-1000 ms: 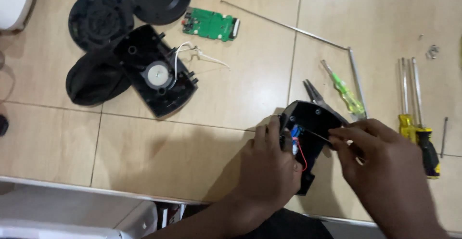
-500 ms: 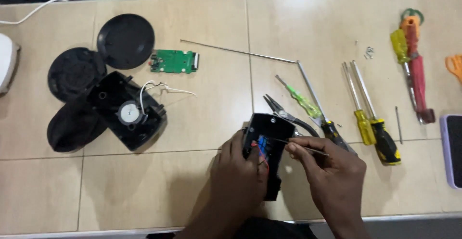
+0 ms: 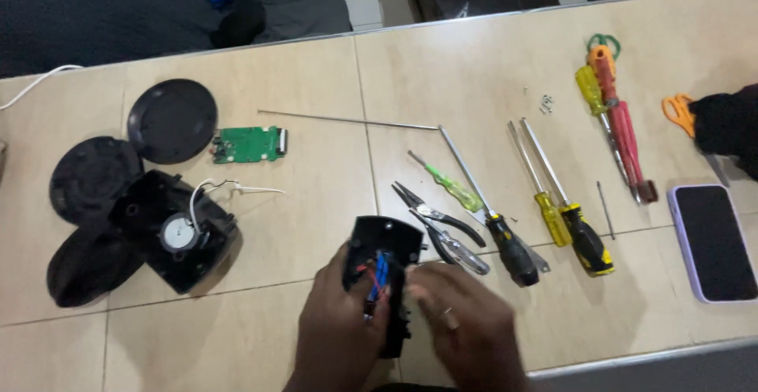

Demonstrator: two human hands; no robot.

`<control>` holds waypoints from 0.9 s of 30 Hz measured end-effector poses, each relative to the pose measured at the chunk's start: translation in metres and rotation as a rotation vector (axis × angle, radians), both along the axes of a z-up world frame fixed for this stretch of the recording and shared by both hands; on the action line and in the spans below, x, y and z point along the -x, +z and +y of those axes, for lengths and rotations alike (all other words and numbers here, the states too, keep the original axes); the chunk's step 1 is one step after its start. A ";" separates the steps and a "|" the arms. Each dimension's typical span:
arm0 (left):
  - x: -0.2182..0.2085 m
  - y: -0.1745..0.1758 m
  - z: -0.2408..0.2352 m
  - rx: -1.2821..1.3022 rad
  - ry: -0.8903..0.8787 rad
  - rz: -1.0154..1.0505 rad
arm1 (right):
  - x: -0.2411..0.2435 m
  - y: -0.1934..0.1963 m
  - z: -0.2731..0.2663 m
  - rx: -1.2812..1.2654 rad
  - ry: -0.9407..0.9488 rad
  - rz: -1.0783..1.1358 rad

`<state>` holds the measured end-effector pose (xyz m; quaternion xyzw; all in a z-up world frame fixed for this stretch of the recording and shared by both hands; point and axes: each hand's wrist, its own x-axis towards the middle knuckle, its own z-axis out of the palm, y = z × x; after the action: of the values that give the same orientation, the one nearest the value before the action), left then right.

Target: The person uses a screwdriver to tighten screws on a black electronic device held in their hands. They manipulate the device and wires while working on a tiled floor surrounded by tools and disassembled parts.

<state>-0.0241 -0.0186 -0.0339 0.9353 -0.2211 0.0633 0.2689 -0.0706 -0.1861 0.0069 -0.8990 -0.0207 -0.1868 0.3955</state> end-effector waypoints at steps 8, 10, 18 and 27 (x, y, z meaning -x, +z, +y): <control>0.000 -0.008 -0.003 -0.119 0.024 0.191 | 0.002 -0.008 0.005 -0.187 0.131 -0.087; -0.001 -0.009 -0.006 -0.154 0.043 0.234 | 0.002 -0.011 0.002 -0.202 0.156 -0.126; -0.005 -0.004 -0.016 -0.099 0.046 0.008 | 0.009 -0.031 0.001 -0.161 0.055 -0.147; -0.014 0.008 -0.018 -0.093 0.069 0.111 | 0.012 -0.029 0.019 -0.256 -0.130 -0.069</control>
<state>-0.0104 -0.0367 -0.0261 0.9559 -0.1765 0.0104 0.2345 -0.0829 -0.1671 -0.0224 -0.8337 0.0481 -0.2438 0.4931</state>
